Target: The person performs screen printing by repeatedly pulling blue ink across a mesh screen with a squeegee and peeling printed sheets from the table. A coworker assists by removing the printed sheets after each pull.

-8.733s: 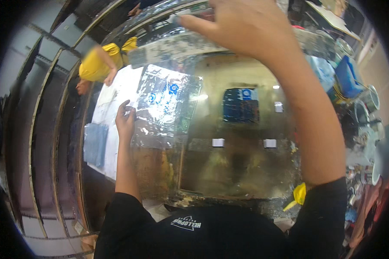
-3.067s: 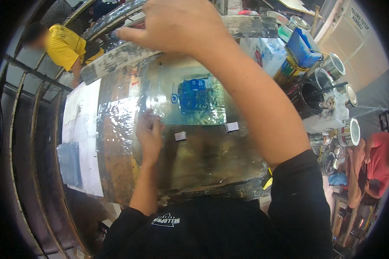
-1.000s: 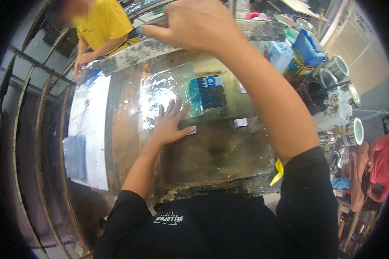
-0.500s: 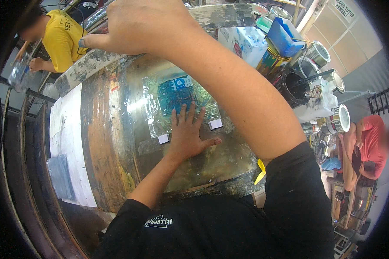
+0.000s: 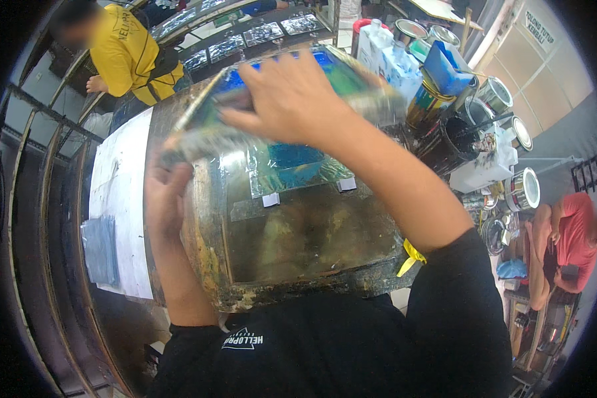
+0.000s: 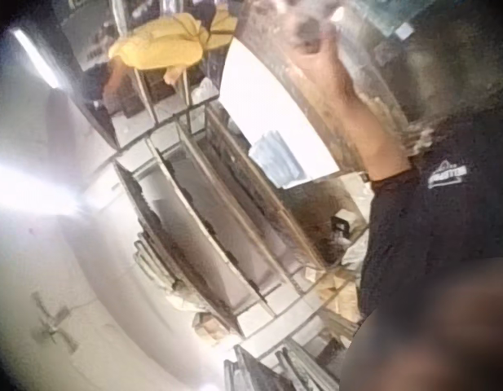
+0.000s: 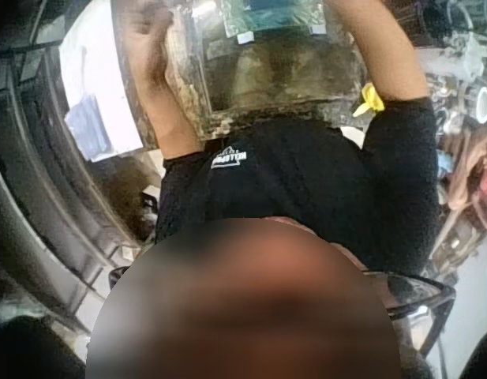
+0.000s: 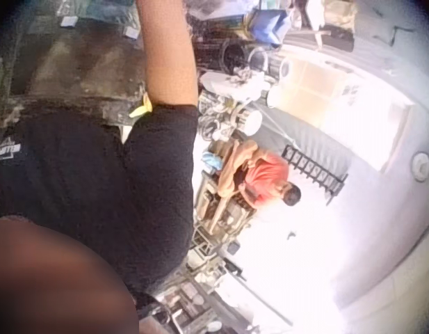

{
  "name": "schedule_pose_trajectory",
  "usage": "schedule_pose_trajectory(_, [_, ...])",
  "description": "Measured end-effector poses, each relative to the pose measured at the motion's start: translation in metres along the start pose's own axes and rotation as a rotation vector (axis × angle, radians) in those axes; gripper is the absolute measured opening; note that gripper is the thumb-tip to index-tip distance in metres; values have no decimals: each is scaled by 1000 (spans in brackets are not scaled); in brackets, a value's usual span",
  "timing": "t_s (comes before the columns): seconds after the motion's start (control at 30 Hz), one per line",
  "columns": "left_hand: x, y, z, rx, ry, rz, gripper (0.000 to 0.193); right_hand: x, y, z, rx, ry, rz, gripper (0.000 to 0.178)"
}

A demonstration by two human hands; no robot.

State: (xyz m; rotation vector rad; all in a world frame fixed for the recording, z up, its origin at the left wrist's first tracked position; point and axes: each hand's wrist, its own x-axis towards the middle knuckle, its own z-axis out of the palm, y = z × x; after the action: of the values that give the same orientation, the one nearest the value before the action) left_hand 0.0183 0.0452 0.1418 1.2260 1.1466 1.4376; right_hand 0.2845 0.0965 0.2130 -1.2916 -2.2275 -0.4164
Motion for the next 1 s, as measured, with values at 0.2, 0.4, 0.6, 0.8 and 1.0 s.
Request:
schedule_pose_trajectory(0.2, [-52,-84,-10,363,-77,-72,66,-71,0,38,255,-598,87,23])
schedule_pose_trajectory(0.4, [-68,-137,-26,853,-26,119,95,-130,-24,49,235,-465,206,30])
schedule_pose_trajectory(0.6, [-58,-88,8,67,53,123,93,-100,-27,18,159,-129,126,31])
schedule_pose_trajectory(0.8, [23,-53,19,-321,169,436,68,7,12,-19,78,271,-13,31])
schedule_pose_trajectory(1.0, [12,-101,37,770,-239,153,43,31,16,-32,143,231,14,25])
